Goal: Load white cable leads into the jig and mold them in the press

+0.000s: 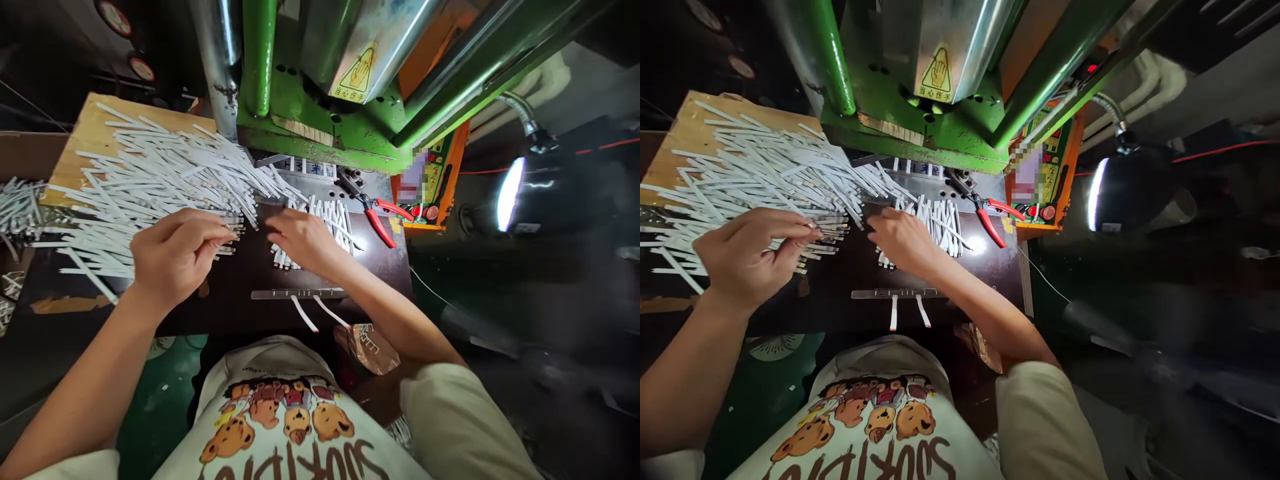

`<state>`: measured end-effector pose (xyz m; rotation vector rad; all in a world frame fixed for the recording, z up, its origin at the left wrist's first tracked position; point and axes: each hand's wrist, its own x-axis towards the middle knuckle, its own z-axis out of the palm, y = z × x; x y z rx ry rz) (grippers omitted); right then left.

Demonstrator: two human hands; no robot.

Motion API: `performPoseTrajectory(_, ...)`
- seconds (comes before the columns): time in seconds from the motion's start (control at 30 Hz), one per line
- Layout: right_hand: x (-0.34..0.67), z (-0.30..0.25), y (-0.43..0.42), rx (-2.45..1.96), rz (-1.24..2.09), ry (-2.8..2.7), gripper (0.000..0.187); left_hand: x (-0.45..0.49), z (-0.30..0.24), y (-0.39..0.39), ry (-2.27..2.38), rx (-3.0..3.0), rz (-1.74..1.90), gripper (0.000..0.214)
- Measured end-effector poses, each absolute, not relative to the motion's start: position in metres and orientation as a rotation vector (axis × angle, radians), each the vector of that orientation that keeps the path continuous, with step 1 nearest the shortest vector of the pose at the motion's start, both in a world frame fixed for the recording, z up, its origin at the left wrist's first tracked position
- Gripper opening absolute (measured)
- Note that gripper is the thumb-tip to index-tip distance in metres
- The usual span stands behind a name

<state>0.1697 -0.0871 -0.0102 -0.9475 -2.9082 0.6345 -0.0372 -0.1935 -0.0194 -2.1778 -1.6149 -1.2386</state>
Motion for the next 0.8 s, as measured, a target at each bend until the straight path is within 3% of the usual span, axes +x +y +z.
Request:
performPoseTrajectory(0.17, 0.110, -0.027, -0.074, -1.084, 0.511, -2.947, 0.025, -0.036, -0.002, -0.218, -2.020, -2.157, -1.372, 0.022)
performPoseTrajectory(0.27, 0.139, -0.021, -0.083, -1.056, 0.556, -2.903, 0.021, -0.026, -0.009, -0.234, -2.314, -2.090, -1.669, 0.025)
performPoseTrajectory(0.37, 0.198, -0.016, -0.102, -0.971, 0.690, -2.696, 0.019, -0.007, -0.025, -0.247, -2.317, -2.081, -1.826, 0.024)
performPoseTrajectory(0.6, 0.294, -0.036, -0.164, -0.994, 0.819, -2.222, 0.011, 0.039, -0.054, -0.255, -1.828, -2.459, -1.432, 0.025)
performPoseTrajectory(0.8, 0.299, -0.043, -0.179, -0.902, 0.651, -2.338, 0.011, 0.039, -0.054, -0.249, -1.703, -2.684, -0.962, 0.014)
